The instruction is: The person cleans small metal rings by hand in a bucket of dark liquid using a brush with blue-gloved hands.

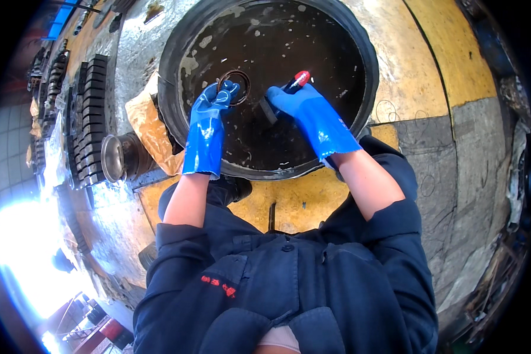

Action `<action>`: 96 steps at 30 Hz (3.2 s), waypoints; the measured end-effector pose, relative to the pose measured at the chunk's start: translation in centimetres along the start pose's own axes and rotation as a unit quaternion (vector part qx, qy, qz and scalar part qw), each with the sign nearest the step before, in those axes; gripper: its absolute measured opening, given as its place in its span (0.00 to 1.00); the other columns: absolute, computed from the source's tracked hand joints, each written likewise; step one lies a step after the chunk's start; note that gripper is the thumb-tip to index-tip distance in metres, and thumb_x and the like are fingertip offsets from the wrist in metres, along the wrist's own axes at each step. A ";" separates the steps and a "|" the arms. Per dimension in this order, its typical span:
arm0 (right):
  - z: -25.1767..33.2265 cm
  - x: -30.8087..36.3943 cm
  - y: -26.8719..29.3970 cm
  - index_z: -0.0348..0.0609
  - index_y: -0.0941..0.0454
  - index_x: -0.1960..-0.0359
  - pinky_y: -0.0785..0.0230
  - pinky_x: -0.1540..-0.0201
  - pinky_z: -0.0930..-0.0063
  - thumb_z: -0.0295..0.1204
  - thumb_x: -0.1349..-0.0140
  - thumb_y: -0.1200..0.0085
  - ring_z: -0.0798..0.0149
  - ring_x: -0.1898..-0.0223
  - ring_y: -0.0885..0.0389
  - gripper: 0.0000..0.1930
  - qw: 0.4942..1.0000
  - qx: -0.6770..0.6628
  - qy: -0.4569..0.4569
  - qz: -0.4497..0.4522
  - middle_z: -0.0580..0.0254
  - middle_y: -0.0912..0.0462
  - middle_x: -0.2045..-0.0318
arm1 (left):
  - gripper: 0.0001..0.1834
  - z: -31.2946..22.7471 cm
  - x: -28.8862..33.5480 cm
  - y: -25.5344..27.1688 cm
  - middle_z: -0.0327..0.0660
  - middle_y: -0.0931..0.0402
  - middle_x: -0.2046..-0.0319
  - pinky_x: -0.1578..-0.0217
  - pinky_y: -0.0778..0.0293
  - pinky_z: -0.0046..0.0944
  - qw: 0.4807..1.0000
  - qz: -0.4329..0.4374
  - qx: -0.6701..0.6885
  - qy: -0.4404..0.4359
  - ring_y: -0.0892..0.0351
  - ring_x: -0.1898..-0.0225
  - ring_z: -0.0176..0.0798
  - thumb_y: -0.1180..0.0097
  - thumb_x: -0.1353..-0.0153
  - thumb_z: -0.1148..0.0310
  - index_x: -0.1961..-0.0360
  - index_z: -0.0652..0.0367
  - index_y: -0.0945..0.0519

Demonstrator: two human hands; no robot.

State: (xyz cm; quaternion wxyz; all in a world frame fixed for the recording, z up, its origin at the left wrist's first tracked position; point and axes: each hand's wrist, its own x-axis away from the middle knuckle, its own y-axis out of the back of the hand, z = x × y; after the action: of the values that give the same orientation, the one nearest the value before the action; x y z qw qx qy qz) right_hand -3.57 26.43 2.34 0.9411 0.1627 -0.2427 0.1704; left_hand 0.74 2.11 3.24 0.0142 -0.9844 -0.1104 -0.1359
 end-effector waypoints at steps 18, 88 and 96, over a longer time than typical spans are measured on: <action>2.9 -0.6 -2.7 0.63 0.07 0.40 0.15 0.45 0.47 0.40 0.24 0.40 0.53 0.41 0.07 0.15 0.827 0.557 0.059 0.042 0.66 0.05 0.46 | 0.22 3.0 -0.2 -0.7 0.50 0.10 0.42 0.40 0.15 0.51 0.788 0.203 -0.537 -0.222 0.09 0.41 0.57 0.36 0.27 0.69 0.33 0.56 0.14; 2.0 -0.1 -2.0 0.51 0.07 0.52 0.16 0.44 0.55 0.47 0.26 0.40 0.45 0.51 0.07 0.17 0.971 0.002 0.217 -0.100 0.50 0.06 0.56 | 0.29 0.1 0.7 0.7 0.45 0.10 0.41 0.45 0.14 0.41 0.991 0.052 -0.111 0.054 0.10 0.41 0.39 0.36 0.19 0.53 0.29 0.64 0.19; 2.0 -0.2 -0.8 0.46 0.08 0.51 0.17 0.43 0.56 0.51 0.28 0.38 0.48 0.51 0.07 0.22 0.999 0.033 -0.008 -0.005 0.48 0.06 0.55 | 0.27 0.7 0.6 -0.1 0.42 0.09 0.50 0.46 0.19 0.36 0.988 0.055 -0.142 -0.036 0.12 0.50 0.34 0.32 0.22 0.55 0.35 0.67 0.14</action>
State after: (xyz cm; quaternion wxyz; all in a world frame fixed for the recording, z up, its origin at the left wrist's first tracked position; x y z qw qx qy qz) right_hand -4.21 24.85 3.72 0.9340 0.1966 -0.2432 0.1727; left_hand 1.52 2.39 2.71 -0.1225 -0.9853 -0.0358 -0.1137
